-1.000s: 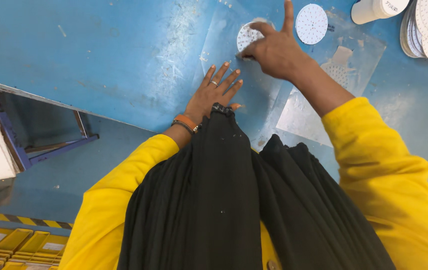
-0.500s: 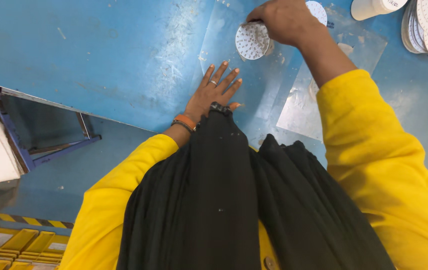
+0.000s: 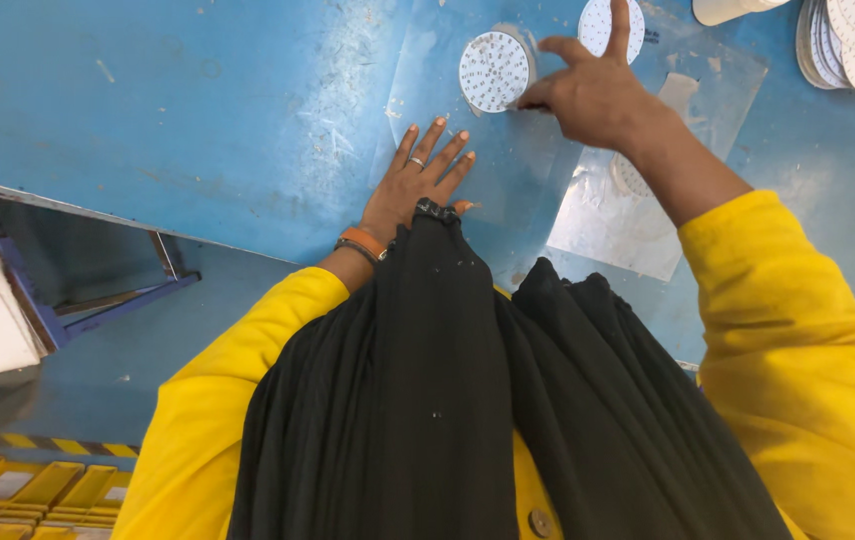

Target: The person places perforated white discs onto a clear plastic sheet on a blue workbench. They use a small metal spatula to spread a white paste over each disc, then press the plastic sheet down to adhere the discs. The process is repeated for multiple discs.

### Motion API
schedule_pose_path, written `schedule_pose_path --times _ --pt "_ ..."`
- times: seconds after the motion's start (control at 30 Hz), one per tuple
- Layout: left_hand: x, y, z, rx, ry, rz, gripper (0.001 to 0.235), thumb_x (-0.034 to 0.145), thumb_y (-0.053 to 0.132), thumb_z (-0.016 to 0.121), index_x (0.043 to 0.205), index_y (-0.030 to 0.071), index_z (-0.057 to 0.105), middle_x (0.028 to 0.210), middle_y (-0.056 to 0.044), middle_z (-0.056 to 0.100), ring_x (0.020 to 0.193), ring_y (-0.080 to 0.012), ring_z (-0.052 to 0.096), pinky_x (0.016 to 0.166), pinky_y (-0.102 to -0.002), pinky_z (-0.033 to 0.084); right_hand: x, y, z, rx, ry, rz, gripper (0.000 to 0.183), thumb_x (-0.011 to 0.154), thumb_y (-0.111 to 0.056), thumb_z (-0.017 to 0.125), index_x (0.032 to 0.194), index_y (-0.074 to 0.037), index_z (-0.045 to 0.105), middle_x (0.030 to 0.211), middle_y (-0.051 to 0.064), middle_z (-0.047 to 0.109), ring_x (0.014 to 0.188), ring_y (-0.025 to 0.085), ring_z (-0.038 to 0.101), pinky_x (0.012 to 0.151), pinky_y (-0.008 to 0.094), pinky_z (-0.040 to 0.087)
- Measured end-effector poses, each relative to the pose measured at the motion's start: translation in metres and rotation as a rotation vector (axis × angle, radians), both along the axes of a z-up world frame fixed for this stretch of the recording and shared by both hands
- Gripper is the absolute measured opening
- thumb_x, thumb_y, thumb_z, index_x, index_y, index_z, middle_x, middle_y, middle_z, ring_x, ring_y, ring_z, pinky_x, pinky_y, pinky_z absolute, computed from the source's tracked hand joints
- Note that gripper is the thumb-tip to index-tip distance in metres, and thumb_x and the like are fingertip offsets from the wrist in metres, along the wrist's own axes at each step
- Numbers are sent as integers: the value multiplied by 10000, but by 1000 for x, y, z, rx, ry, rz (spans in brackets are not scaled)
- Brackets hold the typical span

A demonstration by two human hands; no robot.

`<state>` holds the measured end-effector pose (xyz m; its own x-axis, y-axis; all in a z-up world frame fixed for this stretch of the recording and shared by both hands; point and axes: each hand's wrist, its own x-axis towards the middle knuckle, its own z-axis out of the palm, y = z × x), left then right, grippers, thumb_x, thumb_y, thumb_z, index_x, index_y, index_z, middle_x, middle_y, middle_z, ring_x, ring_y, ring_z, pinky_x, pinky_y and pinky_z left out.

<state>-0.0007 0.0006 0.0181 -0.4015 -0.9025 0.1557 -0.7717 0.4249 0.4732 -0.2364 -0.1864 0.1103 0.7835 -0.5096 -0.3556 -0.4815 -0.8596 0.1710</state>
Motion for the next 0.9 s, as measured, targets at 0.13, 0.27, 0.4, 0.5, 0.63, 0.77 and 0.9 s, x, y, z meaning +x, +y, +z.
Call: schedule_pose_path --times 0.13,0.27,0.4,0.5,0.63,0.77,0.9 --pt "-2 1 -4 -33 -1 13 640 1043 530 491 1519 103 514 1653 -120 347 1563 -372 171 1267 -574 136 -9 12 13 97 -52 -83 466 832 -19 656 1157 -321 798 1234 43 729 1396 242 503 1129 761 33" --pt "-3 0 -5 -21 34 21 628 1016 519 549 1493 111 536 1644 -113 362 1559 -371 181 1262 -590 159 -64 -28 44 316 -443 -477 394 898 105 644 1217 -105 739 1291 134 699 1110 299 708 968 437 567" --pt "-5 -5 7 21 -4 24 618 976 466 595 1474 103 547 1622 -125 384 1544 -385 229 1242 -616 170 -162 -82 56 247 -727 -556 338 896 64 723 1225 11 665 1175 149 715 1062 268 720 894 369 574" --pt "-8 -9 22 53 -81 -5 623 959 447 601 1450 69 538 1573 -183 406 1489 -451 264 1198 -662 193 -219 -104 37 78 -688 -587 232 935 63 757 1161 53 707 1150 170 758 1063 294 735 902 375 566" --pt "-5 -16 45 107 -72 -76 586 890 322 616 1430 106 550 1518 -197 437 1421 -484 322 1144 -690 243 -249 -124 1 81 -726 -618 201 925 58 731 1122 58 692 1081 179 756 1037 291 737 886 364 562" --pt "11 -16 61 181 -68 -199 512 891 275 602 1367 87 576 1441 -197 478 1396 -459 393 1135 -688 308 -255 -127 -20 -67 -670 -685 232 928 -32 855 1070 80 710 1042 213 725 932 317 726 807 384 560" --pt "27 -9 73 194 -63 -283 377 928 228 551 1263 64 607 1393 -198 516 1356 -464 429 1090 -663 372 -260 -117 -36 -103 -786 -670 344 853 -23 837 1134 82 670 1056 200 737 958 310 728 840 375 568"
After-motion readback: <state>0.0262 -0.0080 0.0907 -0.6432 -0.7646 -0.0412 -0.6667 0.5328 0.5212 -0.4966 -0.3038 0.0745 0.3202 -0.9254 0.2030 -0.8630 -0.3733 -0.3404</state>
